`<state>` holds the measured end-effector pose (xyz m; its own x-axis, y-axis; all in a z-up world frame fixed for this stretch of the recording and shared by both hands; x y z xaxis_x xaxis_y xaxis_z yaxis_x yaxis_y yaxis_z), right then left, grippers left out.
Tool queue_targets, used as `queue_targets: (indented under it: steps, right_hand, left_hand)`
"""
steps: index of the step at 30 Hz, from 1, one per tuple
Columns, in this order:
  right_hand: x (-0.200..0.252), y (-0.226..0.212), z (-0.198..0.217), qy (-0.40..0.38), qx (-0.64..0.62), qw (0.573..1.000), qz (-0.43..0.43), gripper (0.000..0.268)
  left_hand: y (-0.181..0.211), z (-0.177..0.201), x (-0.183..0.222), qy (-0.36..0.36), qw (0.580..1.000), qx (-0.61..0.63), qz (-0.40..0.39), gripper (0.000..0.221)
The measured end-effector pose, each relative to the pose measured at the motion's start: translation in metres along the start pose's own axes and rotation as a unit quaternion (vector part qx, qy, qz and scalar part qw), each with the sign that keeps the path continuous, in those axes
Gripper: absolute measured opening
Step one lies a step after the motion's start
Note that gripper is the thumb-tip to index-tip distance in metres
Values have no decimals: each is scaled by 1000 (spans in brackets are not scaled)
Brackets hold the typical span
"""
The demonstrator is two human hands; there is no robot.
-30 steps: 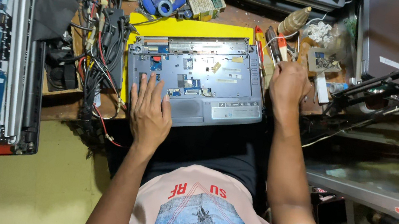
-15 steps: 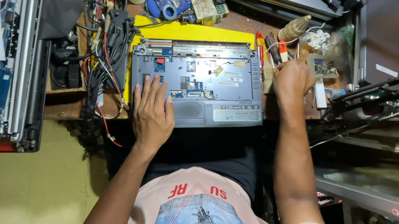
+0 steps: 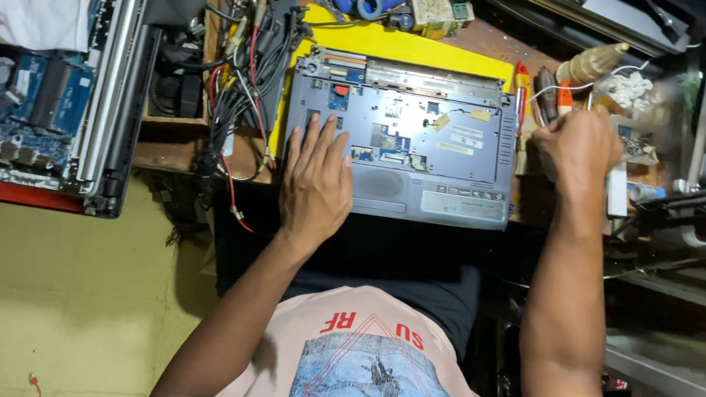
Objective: The person works on the underside of a disassembled laptop, using a screwdriver to remove and install screws. They open the laptop lid to access internal components and continue adjusting parts with the screwdriver.
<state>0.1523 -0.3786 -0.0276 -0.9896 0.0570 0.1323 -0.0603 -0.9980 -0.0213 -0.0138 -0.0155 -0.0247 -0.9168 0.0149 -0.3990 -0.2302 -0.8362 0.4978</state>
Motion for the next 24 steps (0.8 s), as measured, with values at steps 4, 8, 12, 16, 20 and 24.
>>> queue_targets:
  steps: [4,8,12,16,20,24]
  right_hand:
    - [9,9,5,16,-35,999,16,21]
    - [16,20,11,89,-62,992,69,19]
    - [42,-6,40,213,-273,923,170,10]
    - [45,-20,40,255,-360,865,240,12]
    - [47,-41,26,200,-378,868,251,8]
    - [43,-60,17,170,-336,905,199,5]
  left_hand:
    - [-3,0,-1,-12,1000,2,12,34]
    - [-6,-5,3,-4,1000,-10,-14,34]
    - [-7,-7,3,-5,1000,-15,-12,35]
    - [-5,-5,2,6,1000,-9,-9,33]
    - [-8,-13,1,26,997,67,14,30]
    - [-6,-7,-1,27,998,57,7,30]
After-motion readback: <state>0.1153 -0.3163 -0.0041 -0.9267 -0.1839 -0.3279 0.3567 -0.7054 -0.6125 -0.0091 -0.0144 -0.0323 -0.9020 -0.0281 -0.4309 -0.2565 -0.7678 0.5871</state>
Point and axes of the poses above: each hand's wrist, its own x-axis away from the middle knuckle, its own z-axis out of the back of the hand, y = z × x, the point moved 2 cm from there along -x, towards the middle knuckle, and after that the axes turned 9 degrees about -y, right-handed, at the moved point
